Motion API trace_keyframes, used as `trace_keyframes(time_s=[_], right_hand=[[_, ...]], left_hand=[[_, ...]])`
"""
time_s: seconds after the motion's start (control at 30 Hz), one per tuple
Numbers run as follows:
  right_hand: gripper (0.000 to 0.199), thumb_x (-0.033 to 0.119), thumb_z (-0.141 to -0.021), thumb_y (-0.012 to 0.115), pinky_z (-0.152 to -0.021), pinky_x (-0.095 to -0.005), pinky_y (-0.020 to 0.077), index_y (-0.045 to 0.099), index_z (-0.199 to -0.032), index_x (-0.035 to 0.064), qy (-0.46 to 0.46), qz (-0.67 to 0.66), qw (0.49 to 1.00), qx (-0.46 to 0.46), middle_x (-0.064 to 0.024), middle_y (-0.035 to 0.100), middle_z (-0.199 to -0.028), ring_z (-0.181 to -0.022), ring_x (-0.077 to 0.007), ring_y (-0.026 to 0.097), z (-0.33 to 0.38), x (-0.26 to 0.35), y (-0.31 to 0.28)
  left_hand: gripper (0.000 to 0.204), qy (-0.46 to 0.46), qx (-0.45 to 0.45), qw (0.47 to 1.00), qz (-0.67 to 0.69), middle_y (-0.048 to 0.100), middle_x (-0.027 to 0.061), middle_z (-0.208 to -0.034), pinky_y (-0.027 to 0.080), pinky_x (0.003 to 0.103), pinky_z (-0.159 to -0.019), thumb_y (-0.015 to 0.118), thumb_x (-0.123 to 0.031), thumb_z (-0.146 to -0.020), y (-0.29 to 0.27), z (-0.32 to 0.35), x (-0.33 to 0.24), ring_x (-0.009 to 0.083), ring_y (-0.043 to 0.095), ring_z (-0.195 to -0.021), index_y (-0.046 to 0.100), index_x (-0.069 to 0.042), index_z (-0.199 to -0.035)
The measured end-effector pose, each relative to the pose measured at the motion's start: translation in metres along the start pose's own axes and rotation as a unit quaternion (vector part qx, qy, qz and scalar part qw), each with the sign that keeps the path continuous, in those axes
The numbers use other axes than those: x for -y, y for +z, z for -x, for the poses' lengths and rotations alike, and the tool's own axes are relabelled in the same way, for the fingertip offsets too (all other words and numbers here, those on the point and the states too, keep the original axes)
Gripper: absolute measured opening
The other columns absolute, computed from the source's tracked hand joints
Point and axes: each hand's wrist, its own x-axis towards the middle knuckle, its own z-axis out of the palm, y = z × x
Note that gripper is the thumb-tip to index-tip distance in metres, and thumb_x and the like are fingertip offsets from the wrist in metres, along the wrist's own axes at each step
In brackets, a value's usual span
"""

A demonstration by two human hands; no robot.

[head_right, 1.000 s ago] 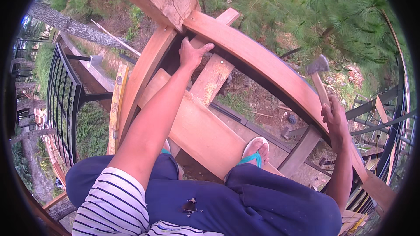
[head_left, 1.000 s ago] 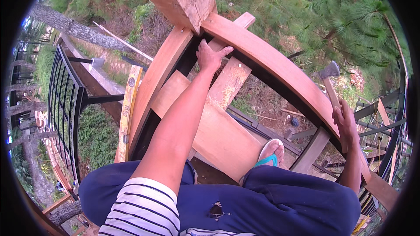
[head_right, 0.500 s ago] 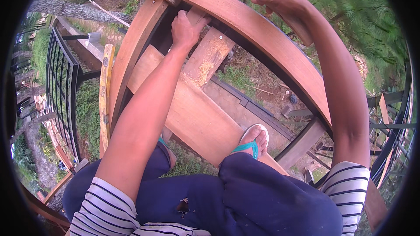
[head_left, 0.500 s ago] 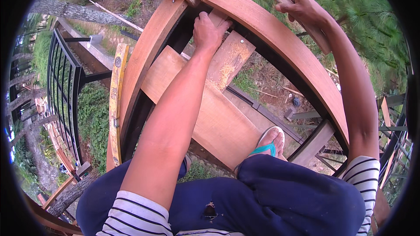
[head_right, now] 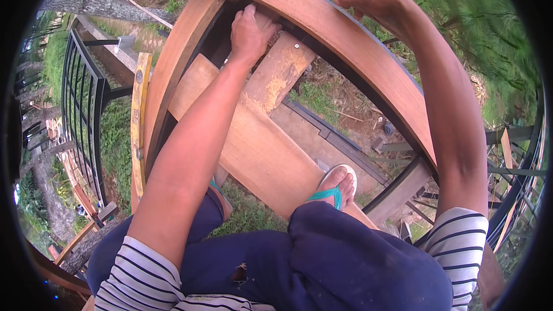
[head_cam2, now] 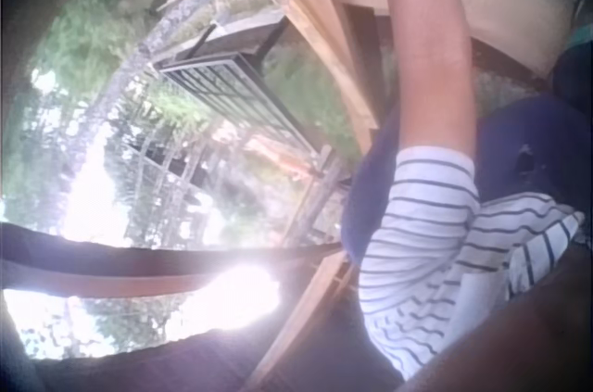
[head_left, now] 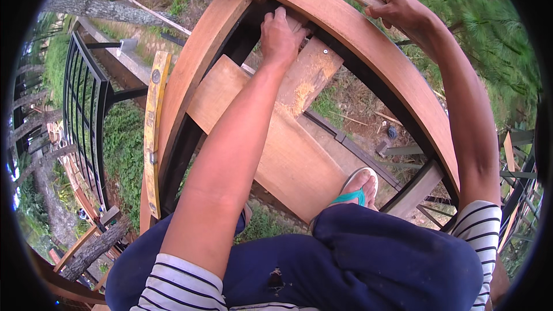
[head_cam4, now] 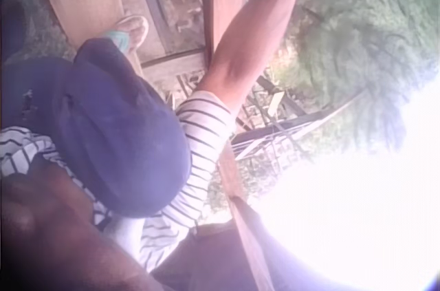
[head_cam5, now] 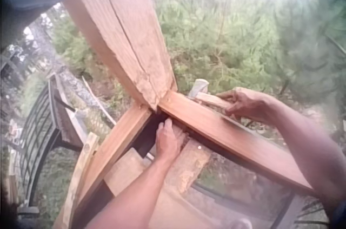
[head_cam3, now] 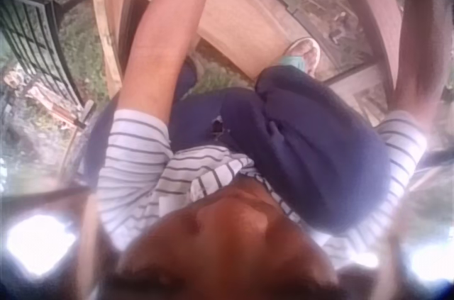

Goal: The person assembles a curved wooden railing by positioning a plank, checking alignment with a spirit level, and hammering nails into the wood. The person repeatedly retrieves nails from a bucket and secures the plank to the frame.

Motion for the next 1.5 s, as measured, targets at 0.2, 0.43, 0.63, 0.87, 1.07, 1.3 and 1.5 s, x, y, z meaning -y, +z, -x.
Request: trace_keyframes(time_s=[0.2,0.43,0.63,0.87,1.07,1.3,1.5], right_hand=[[0.069,0.021,-0.088,0.076,-0.055,-0.0281,0.0451,0.055,-0.152,0.0063,0.014,-0.013,1.0,0.006,-0.0007,0.062,-0.077,-0.059,-0.0096,0.054,0.007,0.007,-0.002],[0.068,0.021,-0.087,0.074,-0.057,-0.0283,0.0456,0.057,-0.151,0.0062,0.02,-0.008,1.0,-0.023,-0.0017,0.062,-0.079,-0.061,-0.0097,0.053,0.01,-0.002,0.0],[0.066,0.021,-0.086,0.073,-0.059,-0.0282,0.0458,0.058,-0.149,0.0053,0.018,-0.034,0.999,-0.022,-0.0015,0.06,-0.082,-0.064,-0.0097,0.053,0.01,0.001,0.004],[0.067,0.022,-0.087,0.074,-0.059,-0.0274,0.0454,0.058,-0.149,0.0041,0.015,-0.015,0.999,-0.035,-0.0013,0.06,-0.083,-0.066,-0.009,0.052,0.013,0.0,0.002],[0.071,0.027,-0.087,0.076,-0.06,-0.0304,0.0471,0.056,-0.15,0.0023,0.018,0.004,1.0,0.007,-0.0067,0.068,-0.087,-0.064,-0.012,0.055,0.013,0.008,0.004],[0.072,0.03,-0.088,0.076,-0.057,-0.0291,0.0428,0.055,-0.152,0.0051,0.016,-0.015,1.0,0.022,-0.0003,0.062,-0.081,-0.062,-0.0099,0.049,0.008,0.008,0.008],[0.066,0.028,-0.089,0.074,-0.063,-0.0278,0.044,0.058,-0.149,0.0052,0.021,-0.017,1.0,-0.016,0.0015,0.057,-0.085,-0.071,-0.0093,0.05,0.011,0.011,0.012]], left_hand=[[0.076,-0.031,0.027,0.999,0.015,0.065,0.027,-0.125,0.05,0.048,-0.103,0.09,-0.033,-0.075,-0.006,0.0,-0.004,0.0425,0.061,-0.12,0.059,0.007,-0.131],[0.077,-0.027,0.015,0.999,0.032,0.067,0.0302,-0.126,0.05,0.046,-0.105,0.09,-0.034,-0.075,-0.006,0.001,-0.009,0.0425,0.064,-0.122,0.061,0.01,-0.13],[0.071,-0.01,-0.01,0.998,0.058,0.072,0.0301,-0.115,0.053,0.044,-0.101,0.09,-0.033,-0.074,-0.002,-0.002,-0.003,0.0416,0.069,-0.113,0.064,0.012,-0.123],[0.068,-0.018,0.0,0.998,0.063,0.073,0.0294,-0.114,0.053,0.044,-0.098,0.09,-0.032,-0.074,0.001,-0.003,-0.007,0.0407,0.071,-0.112,0.065,0.011,-0.119],[0.069,-0.025,0.004,0.998,0.05,0.074,0.0289,-0.111,0.054,0.043,-0.097,0.091,-0.033,-0.073,-0.006,-0.001,0.002,0.0394,0.072,-0.11,0.066,0.011,-0.12],[0.072,-0.065,0.044,0.994,0.071,0.074,0.0296,-0.11,0.055,0.043,-0.097,0.092,-0.036,-0.072,-0.015,-0.002,-0.008,0.0387,0.073,-0.109,0.067,0.012,-0.119],[0.068,-0.06,0.034,0.995,0.073,0.075,0.0292,-0.109,0.055,0.043,-0.096,0.091,-0.036,-0.072,-0.017,-0.001,-0.01,0.0393,0.073,-0.107,0.068,0.011,-0.116]])
